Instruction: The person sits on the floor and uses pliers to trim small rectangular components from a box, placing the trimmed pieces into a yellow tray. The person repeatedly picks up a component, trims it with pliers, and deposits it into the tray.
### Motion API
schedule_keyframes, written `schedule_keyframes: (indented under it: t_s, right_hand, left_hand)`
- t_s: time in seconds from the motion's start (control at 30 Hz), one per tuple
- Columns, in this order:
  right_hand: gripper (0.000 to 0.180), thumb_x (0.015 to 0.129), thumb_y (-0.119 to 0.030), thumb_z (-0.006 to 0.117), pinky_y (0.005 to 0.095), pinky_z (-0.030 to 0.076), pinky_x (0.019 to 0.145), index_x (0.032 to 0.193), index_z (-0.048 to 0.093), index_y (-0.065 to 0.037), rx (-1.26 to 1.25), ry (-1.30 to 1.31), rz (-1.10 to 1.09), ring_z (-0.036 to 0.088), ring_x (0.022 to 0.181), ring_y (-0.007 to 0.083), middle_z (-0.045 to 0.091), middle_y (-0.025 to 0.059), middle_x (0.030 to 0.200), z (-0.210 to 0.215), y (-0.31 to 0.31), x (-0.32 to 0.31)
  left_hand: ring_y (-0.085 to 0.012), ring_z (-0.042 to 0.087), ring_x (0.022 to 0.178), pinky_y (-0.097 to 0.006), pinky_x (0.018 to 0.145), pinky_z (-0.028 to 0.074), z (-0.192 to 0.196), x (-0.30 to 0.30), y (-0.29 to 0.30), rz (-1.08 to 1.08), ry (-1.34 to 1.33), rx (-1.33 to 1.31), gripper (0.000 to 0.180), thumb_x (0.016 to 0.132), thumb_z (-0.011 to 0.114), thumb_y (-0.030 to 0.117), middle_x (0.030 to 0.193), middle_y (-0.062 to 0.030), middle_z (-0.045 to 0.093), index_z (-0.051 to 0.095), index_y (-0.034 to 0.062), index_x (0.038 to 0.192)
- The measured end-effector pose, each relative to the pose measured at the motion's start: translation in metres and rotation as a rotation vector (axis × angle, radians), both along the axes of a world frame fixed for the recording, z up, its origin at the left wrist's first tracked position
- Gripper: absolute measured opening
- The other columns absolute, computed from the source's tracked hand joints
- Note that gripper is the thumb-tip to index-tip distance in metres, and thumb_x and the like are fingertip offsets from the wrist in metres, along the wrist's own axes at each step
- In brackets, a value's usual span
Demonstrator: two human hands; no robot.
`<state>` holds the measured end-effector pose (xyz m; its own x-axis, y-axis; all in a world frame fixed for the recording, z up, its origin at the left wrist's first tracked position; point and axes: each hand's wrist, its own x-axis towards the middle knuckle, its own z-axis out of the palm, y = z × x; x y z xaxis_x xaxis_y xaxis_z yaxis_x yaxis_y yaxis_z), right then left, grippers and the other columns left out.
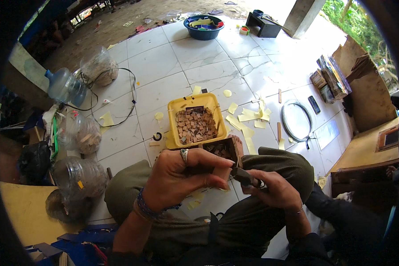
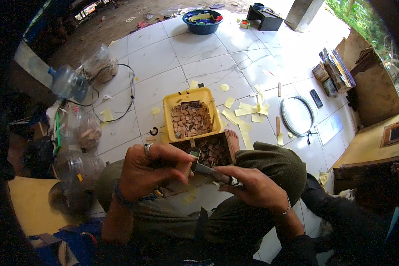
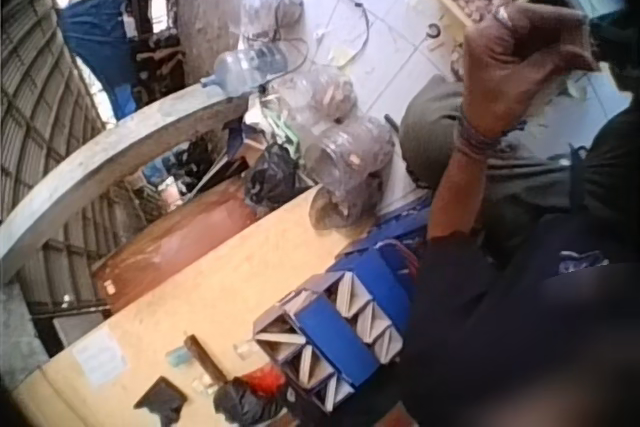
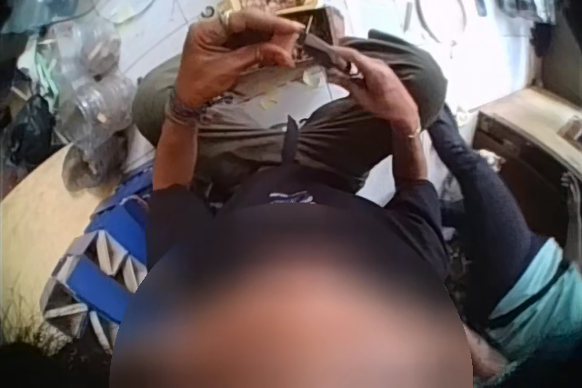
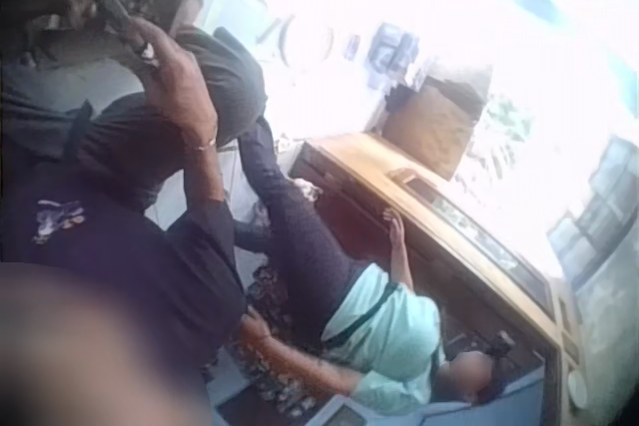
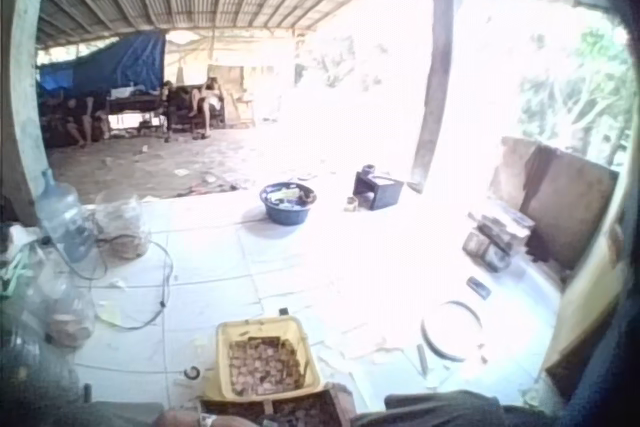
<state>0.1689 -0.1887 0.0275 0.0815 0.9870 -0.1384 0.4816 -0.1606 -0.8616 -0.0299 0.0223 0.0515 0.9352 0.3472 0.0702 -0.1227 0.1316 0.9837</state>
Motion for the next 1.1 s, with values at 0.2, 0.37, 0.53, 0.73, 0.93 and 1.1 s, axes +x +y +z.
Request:
schedule_keyframes:
  t_s: [0.2, 0.37, 0.53, 0.73, 0.93, 1.1]
  right_hand:
    - [0.056, 0.091, -0.005, 0.077, 0.0442, 0.059, 0.092, 0.143, 0.057, -0.011, 0.025, 0.03, 0.007, 0.072, 0.112, 0.0329, 0.072, 0.0148, 0.125, 0.0, 0.001, -0.003]
    - [0.064, 0.086, 0.001, 0.077, 0.0454, 0.059, 0.09, 0.145, 0.057, -0.014, 0.172, -0.088, -0.102, 0.071, 0.109, 0.0338, 0.069, 0.0144, 0.121, -0.01, 0.003, -0.009]
    - [0.065, 0.081, 0.01, 0.073, 0.0438, 0.057, 0.085, 0.141, 0.061, -0.012, 0.258, -0.232, -0.188, 0.07, 0.1, 0.0328, 0.068, 0.0143, 0.112, -0.016, 0.004, -0.014]
    - [0.074, 0.074, 0.017, 0.071, 0.0447, 0.057, 0.086, 0.142, 0.061, -0.011, 0.264, -0.459, -0.297, 0.068, 0.101, 0.0339, 0.066, 0.0144, 0.112, -0.021, 0.005, -0.013]
    - [0.08, 0.074, 0.017, 0.072, 0.046, 0.056, 0.086, 0.146, 0.059, -0.015, 0.246, -0.502, -0.352, 0.067, 0.1, 0.0344, 0.065, 0.0148, 0.113, -0.029, 0.003, -0.012]
    - [0.082, 0.078, 0.014, 0.065, 0.046, 0.056, 0.088, 0.152, 0.054, -0.02, 0.251, -0.529, -0.356, 0.066, 0.099, 0.0325, 0.063, 0.0126, 0.112, -0.034, 0.003, -0.011]
  left_hand:
    - [-0.0155, 0.074, 0.098, -0.029, 0.088, 0.062, 0.001, 0.0, -0.001, -0.045, -0.02, -0.034, 0.036, 0.088, 0.081, -0.002, 0.102, -0.0087, 0.076, 0.07, -0.0027, 0.122]
    - [-0.0183, 0.072, 0.101, -0.034, 0.09, 0.062, 0.002, 0.005, -0.004, -0.006, -0.03, -0.005, 0.038, 0.09, 0.079, -0.005, 0.109, -0.0095, 0.071, 0.065, -0.0043, 0.125]
    - [-0.0196, 0.073, 0.106, -0.034, 0.095, 0.061, -0.001, 0.005, -0.008, 0.012, 0.004, -0.094, 0.036, 0.092, 0.075, -0.007, 0.114, -0.0112, 0.071, 0.063, -0.0037, 0.126]
    - [-0.0141, 0.073, 0.107, -0.028, 0.095, 0.06, -0.006, 0.011, -0.013, 0.126, 0.023, -0.072, 0.031, 0.097, 0.073, -0.001, 0.117, -0.0112, 0.076, 0.066, -0.0008, 0.126]
    - [-0.0129, 0.075, 0.098, -0.027, 0.085, 0.061, -0.012, 0.014, -0.014, 0.202, 0.06, 0.168, 0.027, 0.096, 0.074, 0.0, 0.104, -0.0103, 0.079, 0.069, 0.0018, 0.122]
    - [-0.0115, 0.075, 0.093, -0.028, 0.082, 0.062, -0.015, 0.015, -0.016, 0.236, 0.056, 0.32, 0.028, 0.094, 0.075, 0.001, 0.099, -0.0099, 0.079, 0.07, 0.0046, 0.121]
